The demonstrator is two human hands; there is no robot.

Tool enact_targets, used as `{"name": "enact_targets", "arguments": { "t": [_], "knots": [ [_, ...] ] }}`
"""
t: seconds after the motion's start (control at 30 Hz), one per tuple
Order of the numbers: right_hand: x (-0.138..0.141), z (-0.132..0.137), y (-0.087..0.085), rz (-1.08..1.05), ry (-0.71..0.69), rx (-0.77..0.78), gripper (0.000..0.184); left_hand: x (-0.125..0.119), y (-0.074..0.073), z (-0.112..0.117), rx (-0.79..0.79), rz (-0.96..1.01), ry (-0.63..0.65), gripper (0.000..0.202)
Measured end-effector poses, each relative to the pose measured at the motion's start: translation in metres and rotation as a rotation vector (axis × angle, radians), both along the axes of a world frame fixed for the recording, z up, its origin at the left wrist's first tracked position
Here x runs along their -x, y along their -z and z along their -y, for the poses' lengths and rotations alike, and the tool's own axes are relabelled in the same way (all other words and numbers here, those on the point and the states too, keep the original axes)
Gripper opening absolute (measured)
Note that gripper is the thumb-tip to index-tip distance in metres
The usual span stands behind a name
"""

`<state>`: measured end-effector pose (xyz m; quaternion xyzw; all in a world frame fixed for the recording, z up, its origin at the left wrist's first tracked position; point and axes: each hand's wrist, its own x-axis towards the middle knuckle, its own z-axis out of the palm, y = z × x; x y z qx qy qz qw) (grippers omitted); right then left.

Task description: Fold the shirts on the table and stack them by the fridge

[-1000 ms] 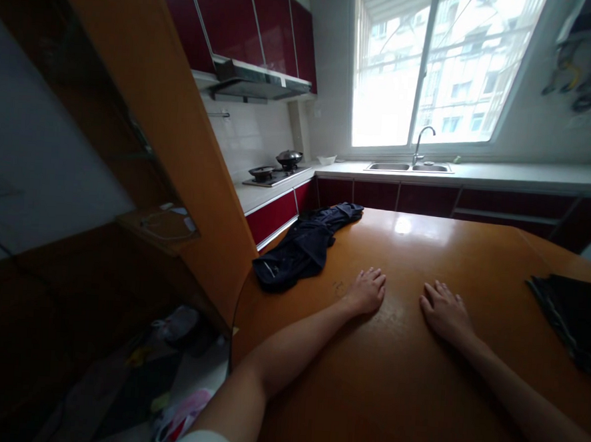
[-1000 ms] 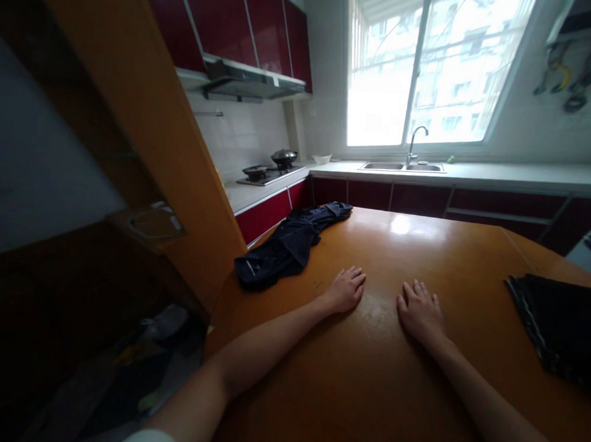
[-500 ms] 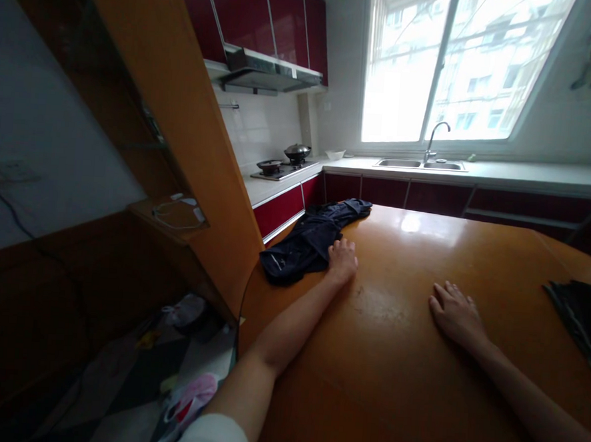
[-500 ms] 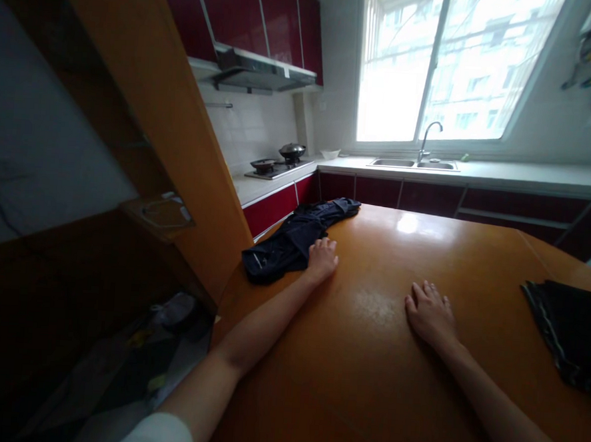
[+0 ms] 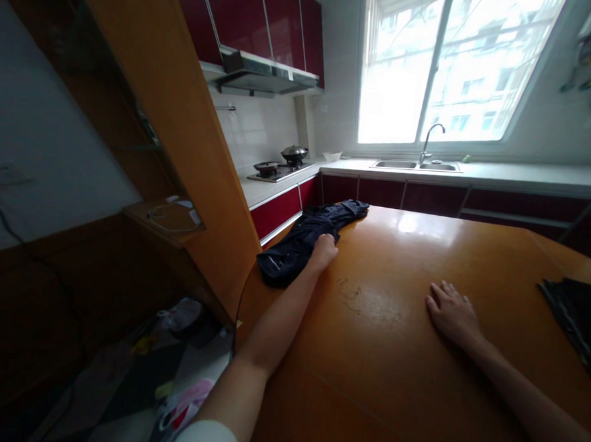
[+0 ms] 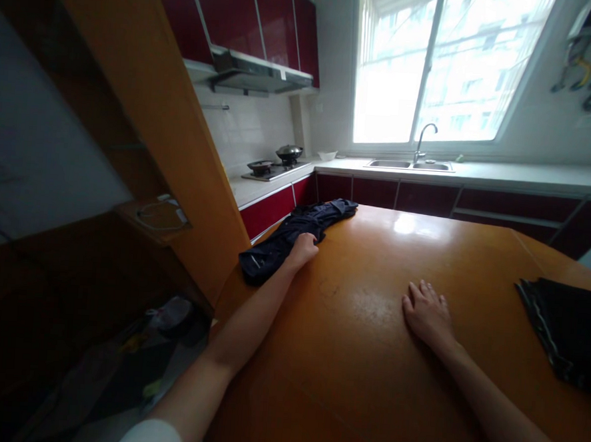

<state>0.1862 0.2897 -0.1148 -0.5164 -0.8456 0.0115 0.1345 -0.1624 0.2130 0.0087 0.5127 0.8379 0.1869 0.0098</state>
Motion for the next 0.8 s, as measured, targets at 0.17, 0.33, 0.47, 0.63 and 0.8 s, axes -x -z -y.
{"name": "enact_targets", "arguments": {
  "t": [0.17,0.33,0.47,0.63,0.8],
  "knots": [
    [0.001,0.001,-0.003,-0.069,-0.002,0.029,0.056,-0.066,-0.001,-0.009,-0.096,0.069,0.228,0.032],
    [-0.002,-0.003,-0.014,-0.445,0.033,0.115,0.058,-0.155,0.039,0.005,-0.247,0.248,0.562,0.036],
    [-0.006,-0.008,-0.020,-0.737,0.066,0.136,0.058,-0.196,0.062,0.023,-0.115,0.329,0.981,0.036],
    [-0.003,-0.008,-0.020,-0.843,-0.053,0.032,0.051,-0.179,0.039,0.020,-0.193,0.242,0.946,0.025],
    [0.006,0.010,-0.026,-0.641,-0.283,-0.158,0.032,-0.110,0.021,-0.003,-0.075,-0.010,0.483,0.027]
  ]
}}
